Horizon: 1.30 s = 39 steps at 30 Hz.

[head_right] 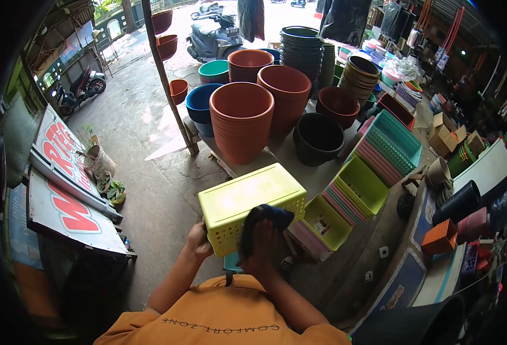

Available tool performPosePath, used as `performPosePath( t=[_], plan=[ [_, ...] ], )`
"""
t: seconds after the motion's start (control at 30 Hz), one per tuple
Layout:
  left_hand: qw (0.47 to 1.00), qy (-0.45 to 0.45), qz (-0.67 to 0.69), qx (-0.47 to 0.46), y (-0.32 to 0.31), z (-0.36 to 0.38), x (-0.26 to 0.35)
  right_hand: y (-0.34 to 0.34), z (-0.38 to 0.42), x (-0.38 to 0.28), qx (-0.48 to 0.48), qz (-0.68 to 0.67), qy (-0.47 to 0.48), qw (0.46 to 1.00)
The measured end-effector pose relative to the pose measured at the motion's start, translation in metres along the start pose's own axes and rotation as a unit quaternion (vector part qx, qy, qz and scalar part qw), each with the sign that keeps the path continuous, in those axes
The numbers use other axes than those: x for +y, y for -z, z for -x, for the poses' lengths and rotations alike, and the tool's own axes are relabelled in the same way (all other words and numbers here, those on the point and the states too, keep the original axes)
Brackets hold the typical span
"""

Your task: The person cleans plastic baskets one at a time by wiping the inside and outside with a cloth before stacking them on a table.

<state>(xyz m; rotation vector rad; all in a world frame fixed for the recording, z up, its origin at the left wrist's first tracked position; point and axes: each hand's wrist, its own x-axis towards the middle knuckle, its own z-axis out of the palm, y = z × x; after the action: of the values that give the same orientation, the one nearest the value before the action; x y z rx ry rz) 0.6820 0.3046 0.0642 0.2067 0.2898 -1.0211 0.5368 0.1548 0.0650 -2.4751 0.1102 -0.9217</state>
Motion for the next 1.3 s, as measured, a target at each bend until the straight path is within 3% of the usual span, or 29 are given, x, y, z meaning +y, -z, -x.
performPosePath(
  t=[0.1,0.17,0.2,0.23,0.27,0.3,0.37,0.4,0.47,0.6,0.63,0.67,0.7,0.73,0.87,0.93,0.97,1.0,1.03,1.07,1.17,1.23,1.3],
  plan=[
    [1.0,0.009,-0.006,-0.006,0.001,0.008,0.0,0.015,-0.017,0.011,0.052,-0.026,-0.051,0.997],
    [0.999,0.015,-0.005,-0.049,-0.014,0.021,-0.003,0.022,-0.029,0.018,0.178,-0.054,-0.054,0.981],
    [1.0,-0.001,-0.02,-0.015,-0.013,0.023,-0.003,0.014,-0.016,0.037,0.178,-0.054,-0.052,0.981],
    [1.0,-0.002,-0.02,-0.016,-0.008,0.024,-0.002,-0.001,0.005,0.066,0.174,-0.2,-0.183,0.947],
    [0.998,0.001,-0.054,-0.033,0.0,0.023,0.001,-0.007,0.017,0.084,0.162,-0.338,-0.308,0.874],
    [0.995,0.004,-0.087,-0.05,0.007,0.023,0.005,0.004,0.007,0.083,0.162,-0.338,-0.307,0.875],
    [0.99,-0.006,-0.142,-0.021,0.007,0.026,0.007,0.04,-0.031,0.066,0.292,-0.529,-0.358,0.712],
    [0.979,-0.037,-0.198,0.027,0.0,0.029,0.006,0.041,-0.018,0.089,0.291,-0.529,-0.358,0.713],
    [0.963,-0.07,-0.249,0.075,-0.003,0.033,0.006,0.039,0.02,0.143,0.051,-0.311,-0.339,0.886],
    [0.943,-0.078,-0.297,0.13,-0.01,0.037,0.011,0.052,0.017,0.154,-0.036,-0.2,-0.239,0.949],
    [0.935,-0.092,-0.31,0.146,-0.014,0.038,0.01,0.063,0.002,0.142,-0.038,-0.198,-0.233,0.951],
    [0.936,-0.098,-0.306,0.143,-0.015,0.037,0.009,0.078,-0.021,0.116,-0.032,-0.338,-0.343,0.876],
    [0.924,-0.1,-0.34,0.143,-0.016,0.037,0.008,0.087,-0.037,0.098,-0.027,-0.466,-0.443,0.765],
    [0.91,-0.102,-0.375,0.145,-0.016,0.037,0.007,0.087,-0.044,0.095,-0.012,-0.477,-0.473,0.741],
    [0.909,-0.089,-0.385,0.131,-0.015,0.034,0.0,0.081,-0.053,0.09,-0.014,-0.345,-0.544,0.765],
    [0.915,-0.102,-0.372,0.118,-0.017,0.033,-0.003,0.069,-0.052,0.091,-0.097,-0.154,-0.569,0.802],
    [0.915,-0.101,-0.371,0.119,-0.02,0.035,-0.005,0.059,-0.048,0.087,-0.097,-0.153,-0.57,0.801],
    [0.923,-0.104,-0.355,0.11,-0.024,0.037,-0.007,0.045,-0.041,0.079,-0.012,-0.078,-0.43,0.9],
    [0.929,-0.106,-0.338,0.102,-0.027,0.038,-0.009,0.033,-0.035,0.07,0.074,0.0,-0.271,0.96],
    [0.929,-0.104,-0.338,0.103,-0.021,0.036,-0.012,0.031,-0.033,0.054,0.015,0.047,-0.204,0.978],
    [0.929,-0.101,-0.348,0.081,-0.002,0.028,-0.018,0.03,-0.037,-0.017,-0.068,-0.108,-0.126,0.984],
    [0.918,-0.099,-0.377,0.074,0.001,0.029,-0.018,0.043,-0.045,-0.054,-0.094,-0.125,-0.065,0.986],
    [0.949,-0.14,-0.274,0.069,0.004,0.027,-0.024,0.056,-0.048,-0.066,-0.205,-0.076,0.037,0.975]
  ],
)
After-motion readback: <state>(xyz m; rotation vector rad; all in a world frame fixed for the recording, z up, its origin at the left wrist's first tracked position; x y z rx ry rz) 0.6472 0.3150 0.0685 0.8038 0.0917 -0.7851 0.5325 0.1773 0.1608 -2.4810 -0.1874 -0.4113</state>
